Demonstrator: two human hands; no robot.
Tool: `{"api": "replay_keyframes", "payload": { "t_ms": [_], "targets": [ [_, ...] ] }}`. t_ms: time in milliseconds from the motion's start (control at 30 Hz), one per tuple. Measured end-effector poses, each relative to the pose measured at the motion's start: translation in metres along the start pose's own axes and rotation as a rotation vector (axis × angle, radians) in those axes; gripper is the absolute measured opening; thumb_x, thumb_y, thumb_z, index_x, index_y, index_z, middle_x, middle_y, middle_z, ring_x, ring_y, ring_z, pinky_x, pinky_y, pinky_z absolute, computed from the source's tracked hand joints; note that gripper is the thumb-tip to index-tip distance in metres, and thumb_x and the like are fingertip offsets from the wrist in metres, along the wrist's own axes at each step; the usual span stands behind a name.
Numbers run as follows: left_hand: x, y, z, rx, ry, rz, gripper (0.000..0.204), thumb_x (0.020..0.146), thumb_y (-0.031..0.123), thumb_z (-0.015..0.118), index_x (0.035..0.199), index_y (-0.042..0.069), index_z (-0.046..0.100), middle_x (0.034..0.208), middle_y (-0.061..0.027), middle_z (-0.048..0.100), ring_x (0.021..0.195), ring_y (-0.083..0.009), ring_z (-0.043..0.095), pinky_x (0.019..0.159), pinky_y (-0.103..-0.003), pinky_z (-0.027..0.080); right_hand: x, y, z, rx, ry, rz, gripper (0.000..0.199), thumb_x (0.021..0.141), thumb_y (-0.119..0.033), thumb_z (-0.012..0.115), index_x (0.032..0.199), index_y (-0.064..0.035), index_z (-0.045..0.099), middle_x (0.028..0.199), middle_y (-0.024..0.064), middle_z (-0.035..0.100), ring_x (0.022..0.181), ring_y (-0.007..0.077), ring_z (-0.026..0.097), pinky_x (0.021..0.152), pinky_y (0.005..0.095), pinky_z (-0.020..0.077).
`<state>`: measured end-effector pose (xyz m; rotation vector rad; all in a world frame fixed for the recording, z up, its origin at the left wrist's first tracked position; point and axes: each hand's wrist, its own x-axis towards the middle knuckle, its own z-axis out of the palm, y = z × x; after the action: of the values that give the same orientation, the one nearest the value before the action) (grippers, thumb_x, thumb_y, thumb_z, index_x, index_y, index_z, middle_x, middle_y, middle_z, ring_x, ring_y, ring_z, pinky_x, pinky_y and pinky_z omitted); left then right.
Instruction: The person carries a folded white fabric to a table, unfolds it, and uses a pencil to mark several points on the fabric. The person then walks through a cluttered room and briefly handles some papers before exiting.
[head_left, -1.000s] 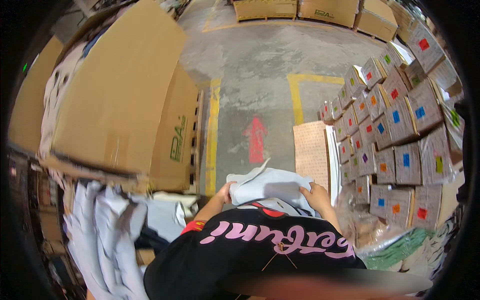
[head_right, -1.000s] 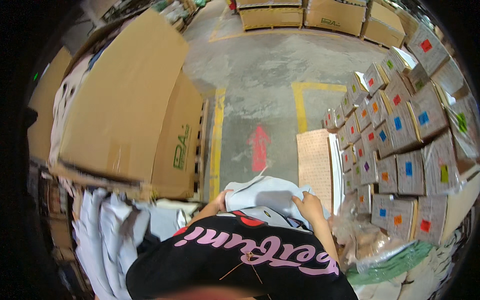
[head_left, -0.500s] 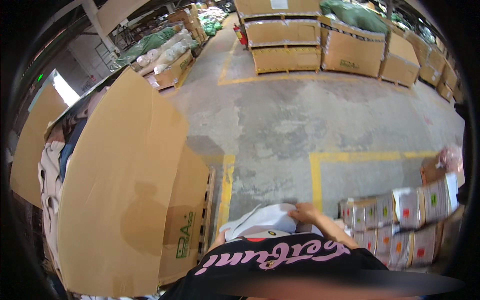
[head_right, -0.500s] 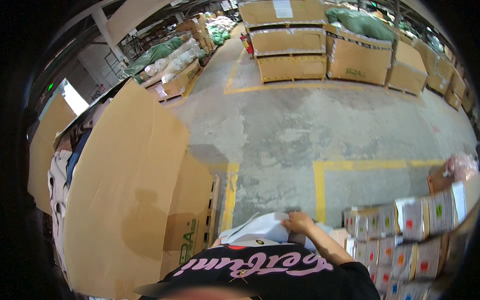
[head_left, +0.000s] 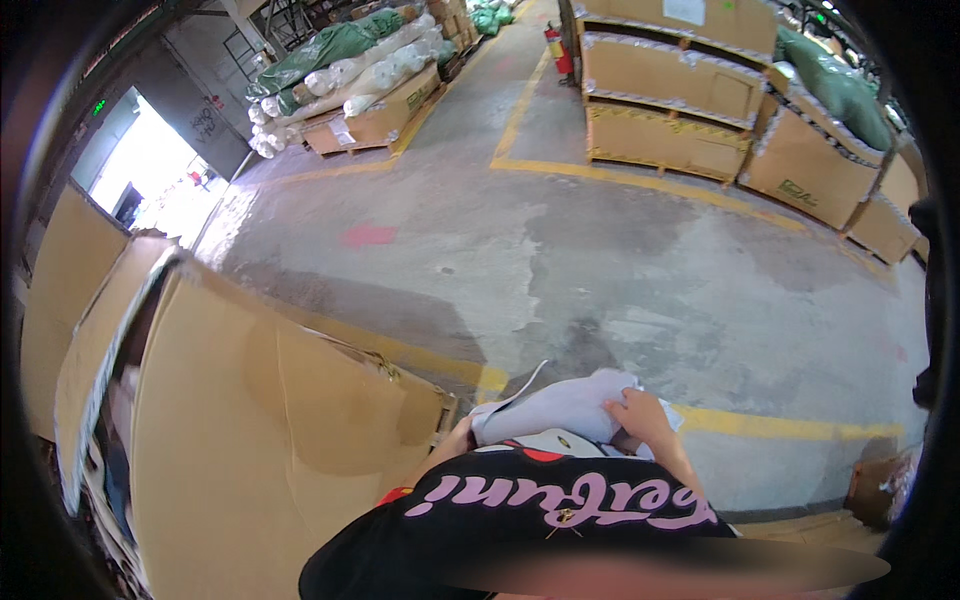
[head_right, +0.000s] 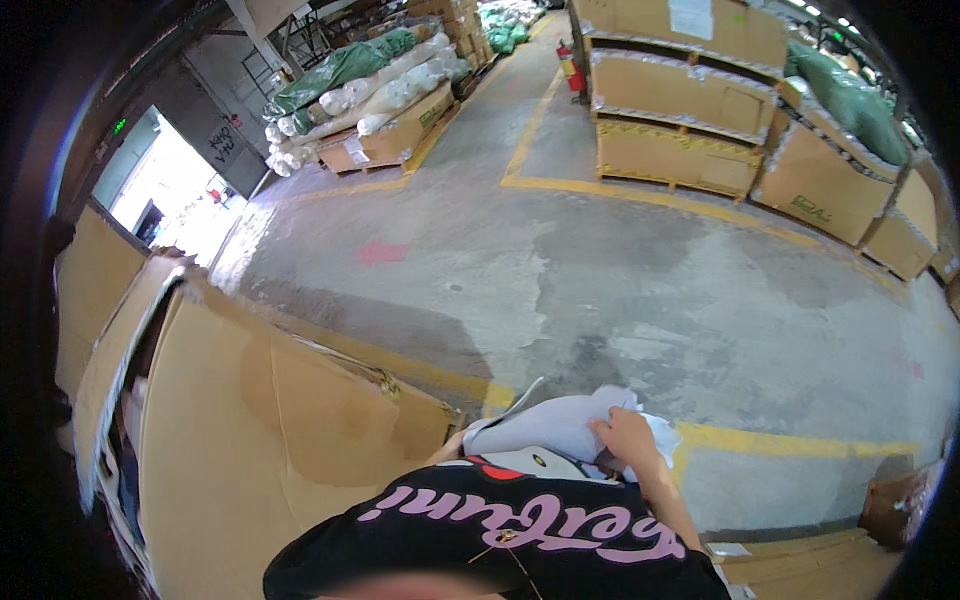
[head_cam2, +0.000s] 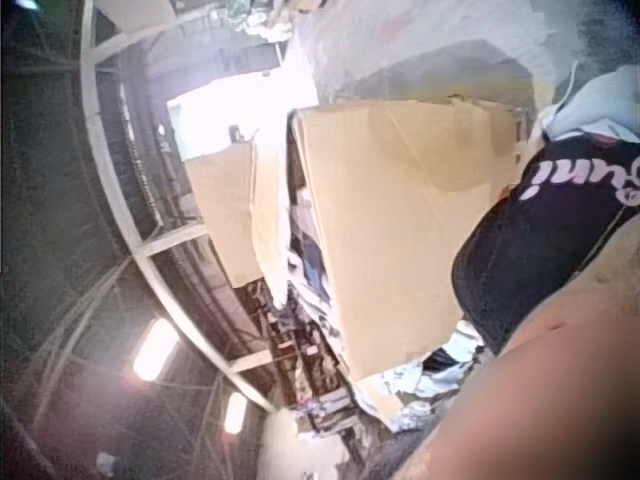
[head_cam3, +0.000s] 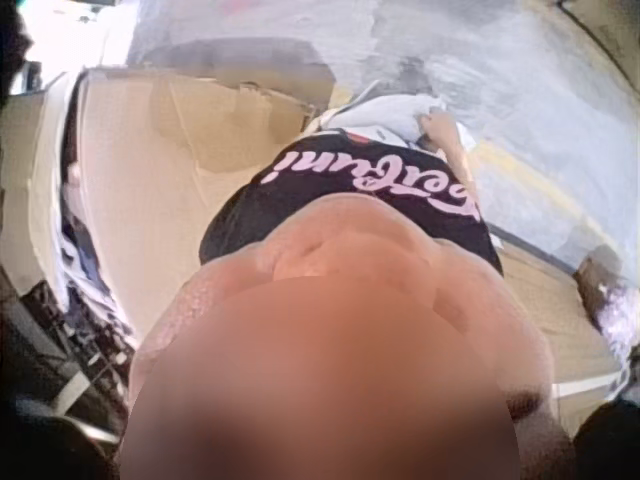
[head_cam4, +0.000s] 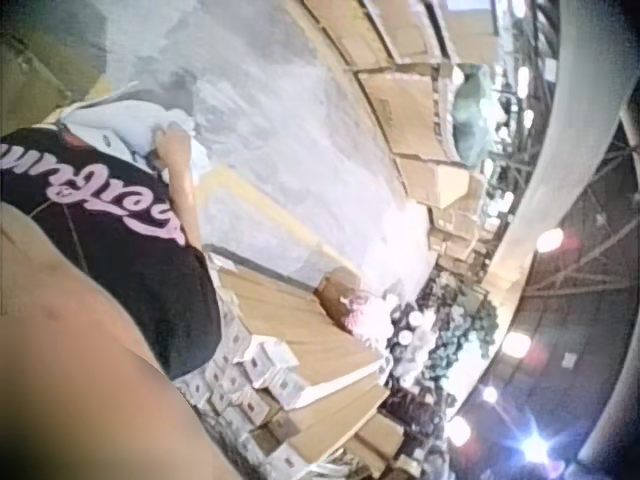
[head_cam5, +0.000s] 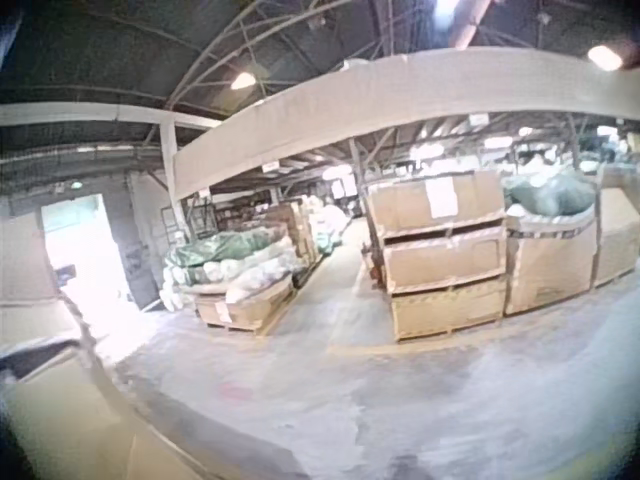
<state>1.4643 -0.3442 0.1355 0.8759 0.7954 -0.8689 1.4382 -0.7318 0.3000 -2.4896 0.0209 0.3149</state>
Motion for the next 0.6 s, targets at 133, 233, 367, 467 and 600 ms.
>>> {"api": "replay_keyframes", "payload": {
  "t_ms": [133,233,367,467,600],
  "targets": [
    [0.044,0.099,0.015,-0.104,0.046,0.049,0.049,0.088,0.047,0.053,0.118,0.009,0.061,0.117,-0.014,0.064,0.106,-0.0288,0.061,0.096,-0.041,0.047,0.164,-0.015,-0.01,-0.028,-0.069,-0.053,0.049,0.086,-0.046,0.058,0.085,0.0019,0.064,0.087,0.0264,0.065,0.084,0.0434,0.063,0.075,0.0504,0.0493],
    [0.064,0.171,0.02,-0.214,0.109,0.105,0.049,0.088,0.047,0.053,0.118,0.009,0.061,0.117,-0.014,0.064,0.106,-0.0288,0.061,0.096,-0.041,0.047,0.312,-0.041,-0.032,-0.161,-0.225,-0.157,0.05,0.086,-0.047,0.057,0.089,0.0024,0.065,0.089,0.0254,0.066,0.086,0.0433,0.064,0.076,0.0507,0.0492],
    [0.08,0.259,0.021,-0.36,0.184,0.159,0.049,0.088,0.046,0.053,0.118,0.009,0.061,0.117,-0.014,0.063,0.107,-0.0288,0.061,0.096,-0.041,0.047,0.469,-0.094,-0.045,-0.153,-0.381,-0.337,0.049,0.086,-0.046,0.058,0.089,0.0024,0.067,0.091,0.0255,0.067,0.087,0.0429,0.064,0.078,0.0506,0.0494],
    [0.102,0.316,0.012,-0.493,0.215,0.184,0.049,0.088,0.046,0.053,0.118,0.009,0.061,0.118,-0.014,0.063,0.107,-0.0288,0.061,0.096,-0.041,0.047,0.577,-0.133,-0.029,-0.214,-0.505,-0.428,0.049,0.086,-0.045,0.057,0.089,0.0029,0.067,0.091,0.026,0.067,0.087,0.0428,0.064,0.079,0.0507,0.0495],
    [0.151,0.416,-0.023,-0.601,0.238,0.219,0.049,0.089,0.046,0.052,0.119,0.009,0.061,0.118,-0.0141,0.063,0.107,-0.0288,0.061,0.096,-0.041,0.047,0.716,-0.183,0.022,-0.314,-0.621,-0.435,0.051,0.087,-0.046,0.056,0.093,0.0032,0.068,0.092,0.0268,0.067,0.088,0.0422,0.065,0.079,0.0503,0.0498]
  ]
}}
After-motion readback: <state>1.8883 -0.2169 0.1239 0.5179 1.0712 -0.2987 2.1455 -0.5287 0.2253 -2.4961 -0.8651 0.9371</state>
